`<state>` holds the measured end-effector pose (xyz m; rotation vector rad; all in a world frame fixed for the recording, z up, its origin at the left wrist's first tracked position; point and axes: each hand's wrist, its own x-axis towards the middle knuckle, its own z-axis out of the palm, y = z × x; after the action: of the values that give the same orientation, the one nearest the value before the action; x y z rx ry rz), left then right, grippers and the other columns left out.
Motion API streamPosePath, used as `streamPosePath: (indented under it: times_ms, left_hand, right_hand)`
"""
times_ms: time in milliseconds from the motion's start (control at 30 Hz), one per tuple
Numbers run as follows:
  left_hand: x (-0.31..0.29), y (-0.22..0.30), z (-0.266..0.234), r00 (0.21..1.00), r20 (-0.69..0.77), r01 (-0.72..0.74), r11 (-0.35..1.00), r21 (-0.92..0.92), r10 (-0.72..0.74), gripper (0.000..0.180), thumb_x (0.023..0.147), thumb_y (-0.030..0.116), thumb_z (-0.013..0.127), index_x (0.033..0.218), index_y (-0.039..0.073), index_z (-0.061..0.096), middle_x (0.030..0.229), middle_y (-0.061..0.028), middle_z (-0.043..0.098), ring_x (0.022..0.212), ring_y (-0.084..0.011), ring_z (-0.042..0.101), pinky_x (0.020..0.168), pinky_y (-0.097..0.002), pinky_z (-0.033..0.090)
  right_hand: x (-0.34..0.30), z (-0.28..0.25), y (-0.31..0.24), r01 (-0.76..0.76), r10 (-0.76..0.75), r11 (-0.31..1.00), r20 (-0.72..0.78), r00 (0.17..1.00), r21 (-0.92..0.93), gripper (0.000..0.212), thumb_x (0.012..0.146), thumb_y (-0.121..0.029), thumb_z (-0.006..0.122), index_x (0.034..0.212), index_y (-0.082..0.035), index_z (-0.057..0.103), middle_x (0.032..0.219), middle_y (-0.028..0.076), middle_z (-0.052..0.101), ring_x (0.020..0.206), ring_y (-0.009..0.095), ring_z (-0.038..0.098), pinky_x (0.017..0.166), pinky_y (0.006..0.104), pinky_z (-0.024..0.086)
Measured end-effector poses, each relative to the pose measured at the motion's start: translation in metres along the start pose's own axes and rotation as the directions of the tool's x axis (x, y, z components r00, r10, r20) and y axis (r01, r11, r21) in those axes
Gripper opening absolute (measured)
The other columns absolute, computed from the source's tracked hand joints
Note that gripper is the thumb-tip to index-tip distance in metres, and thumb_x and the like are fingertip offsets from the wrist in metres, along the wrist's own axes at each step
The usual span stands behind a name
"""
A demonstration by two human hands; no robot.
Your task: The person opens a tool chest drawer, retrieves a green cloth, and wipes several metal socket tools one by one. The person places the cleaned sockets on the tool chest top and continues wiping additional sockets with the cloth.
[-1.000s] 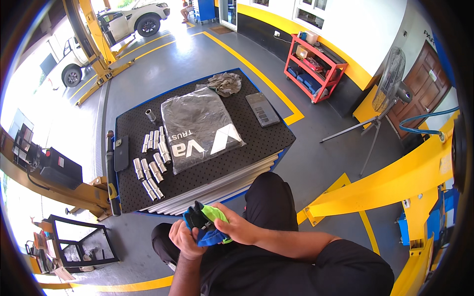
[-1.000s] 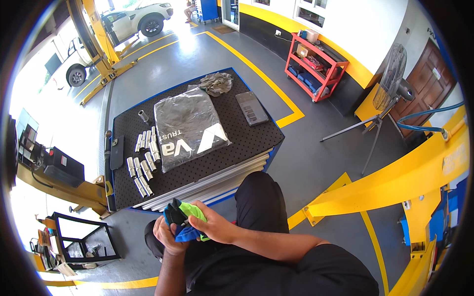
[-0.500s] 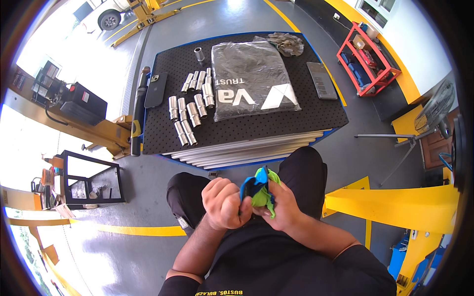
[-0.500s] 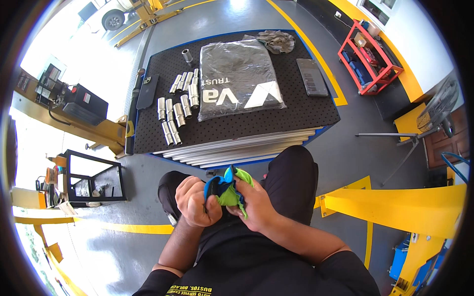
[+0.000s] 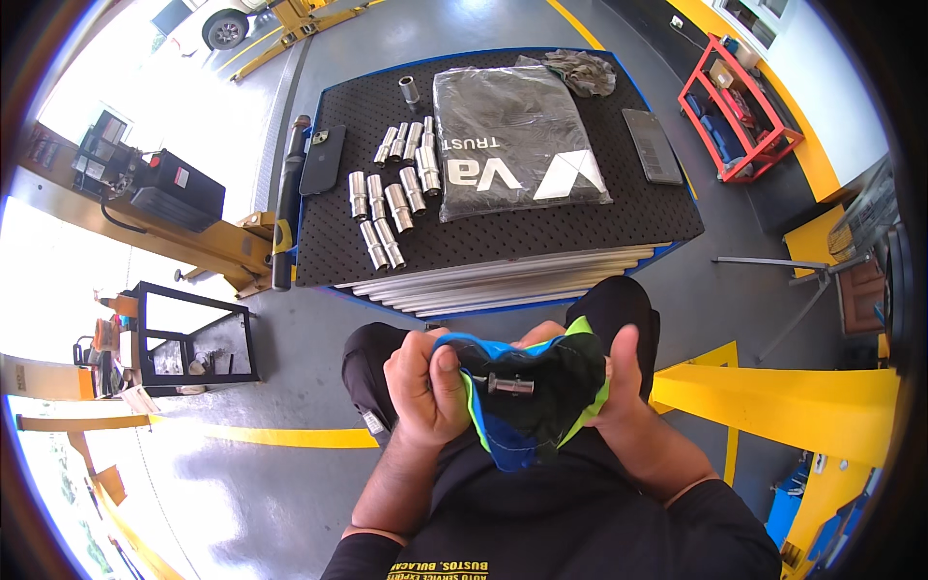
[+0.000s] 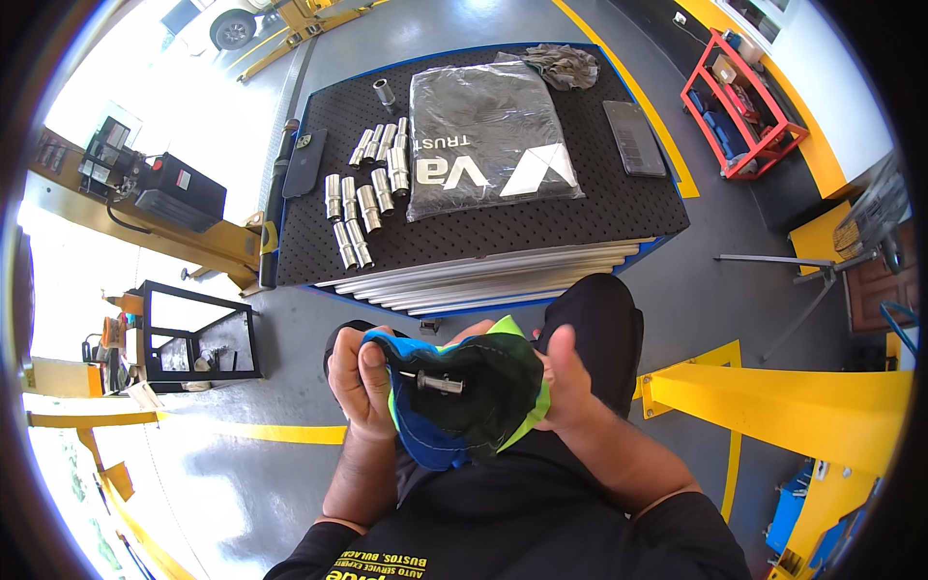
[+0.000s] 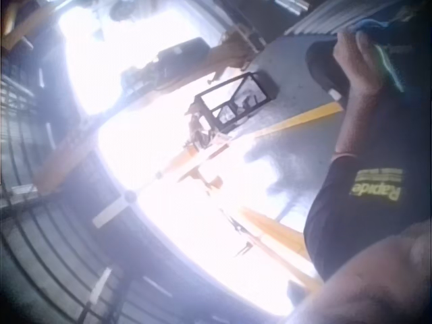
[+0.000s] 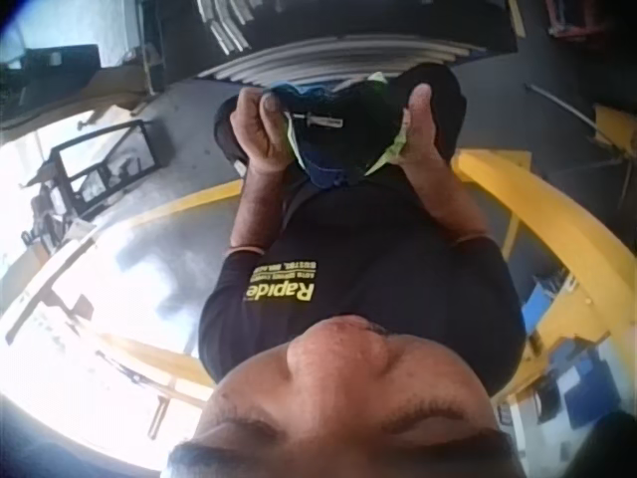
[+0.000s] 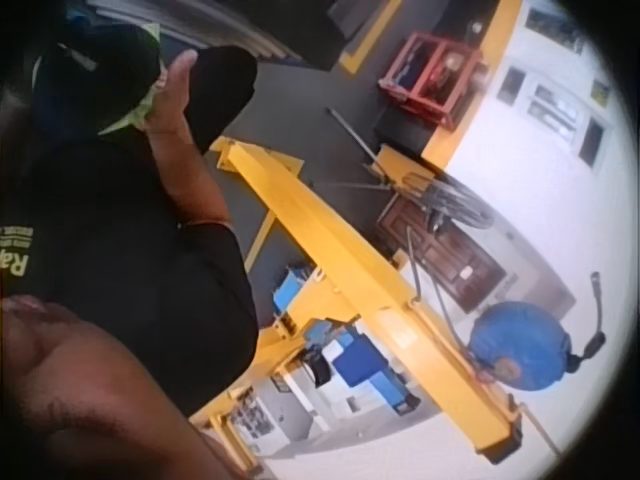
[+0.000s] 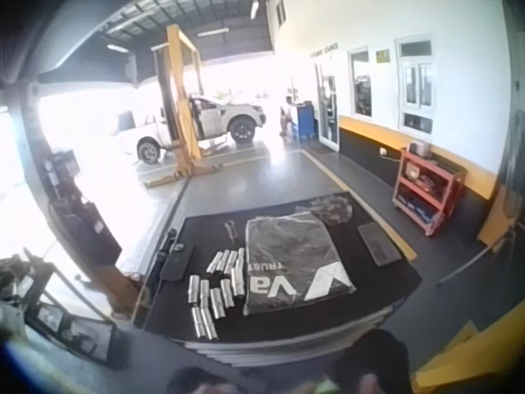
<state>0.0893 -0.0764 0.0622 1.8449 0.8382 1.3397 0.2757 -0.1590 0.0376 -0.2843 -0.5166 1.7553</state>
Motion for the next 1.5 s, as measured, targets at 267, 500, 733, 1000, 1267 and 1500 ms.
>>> streamPosePath:
  times_ms: [267,500,733,1000,1267,1500]
  left_hand:
    - [0.005,-0.006,-0.004,0.977,0.138,-0.166,0.986,0.025,0.161,0.023,0.098,0.01,0.063,0.081,0.002,0.05,0.065,-0.012,0.052,0.05,-0.0276,0.051,0.049,-0.0376,0.043]
    - [0.007,0.004,-0.006,0.956,0.285,0.006,0.973,0.23,-0.073,0.021,0.092,0.004,0.066,0.077,0.0,0.051,0.065,-0.0154,0.053,0.055,-0.0363,0.055,0.051,-0.0429,0.041]
    - [0.002,-0.013,-0.002,0.908,0.29,-0.253,0.948,-0.192,0.302,0.022,0.092,0.017,0.071,0.103,0.002,0.059,0.074,-0.01,0.057,0.06,-0.0274,0.054,0.055,-0.0393,0.043]
    - [-0.003,-0.01,-0.012,0.901,0.426,0.161,0.973,-0.167,-0.076,0.01,0.097,0.004,0.062,0.104,0.001,0.056,0.081,-0.0102,0.057,0.067,-0.0221,0.051,0.063,-0.032,0.042]
    - [0.008,-0.002,-0.023,0.802,0.566,0.316,0.94,-0.13,-0.191,0.017,0.104,0.017,0.058,0.101,0.0,0.059,0.082,-0.0097,0.066,0.072,-0.0185,0.062,0.065,-0.0306,0.049]
    - [-0.006,-0.021,-0.009,0.775,0.306,0.612,0.535,-0.583,-0.553,0.053,0.114,0.041,0.031,0.095,0.001,0.062,0.086,-0.006,0.068,0.076,-0.0132,0.061,0.073,-0.0271,0.049]
  right_hand:
    - [0.015,0.006,0.004,-0.314,0.305,0.939,-0.079,0.949,-0.143,0.031,0.102,-0.024,0.066,0.116,-0.011,0.041,0.104,0.0,0.056,0.097,0.011,0.058,0.076,0.0263,0.047]
    - [0.012,0.018,0.036,0.02,-0.141,0.822,-0.17,0.975,-0.569,0.029,0.099,-0.005,0.067,0.111,-0.012,0.041,0.097,-0.001,0.053,0.083,0.007,0.058,0.064,0.0259,0.046]
    - [0.003,0.018,0.017,-0.213,0.244,0.958,-0.152,0.958,0.192,0.021,0.102,-0.017,0.062,0.109,-0.014,0.043,0.096,-0.001,0.054,0.082,0.006,0.058,0.067,0.0191,0.048]
    - [0.009,0.018,0.023,0.183,-0.198,0.073,0.165,0.966,-0.98,0.03,0.096,-0.001,0.064,0.106,-0.014,0.039,0.101,-0.002,0.05,0.087,0.005,0.054,0.068,0.0238,0.044]
    - [0.004,0.028,0.021,-0.179,0.178,0.983,-0.378,0.909,0.033,0.029,0.098,-0.005,0.066,0.101,-0.014,0.039,0.093,0.0,0.05,0.081,0.004,0.051,0.067,0.0201,0.045]
    - [0.005,0.014,0.035,-0.048,-0.076,0.725,-0.149,0.986,-0.687,0.027,0.102,-0.008,0.063,0.101,-0.013,0.037,0.094,-0.003,0.047,0.077,0.003,0.042,0.066,0.0212,0.038]
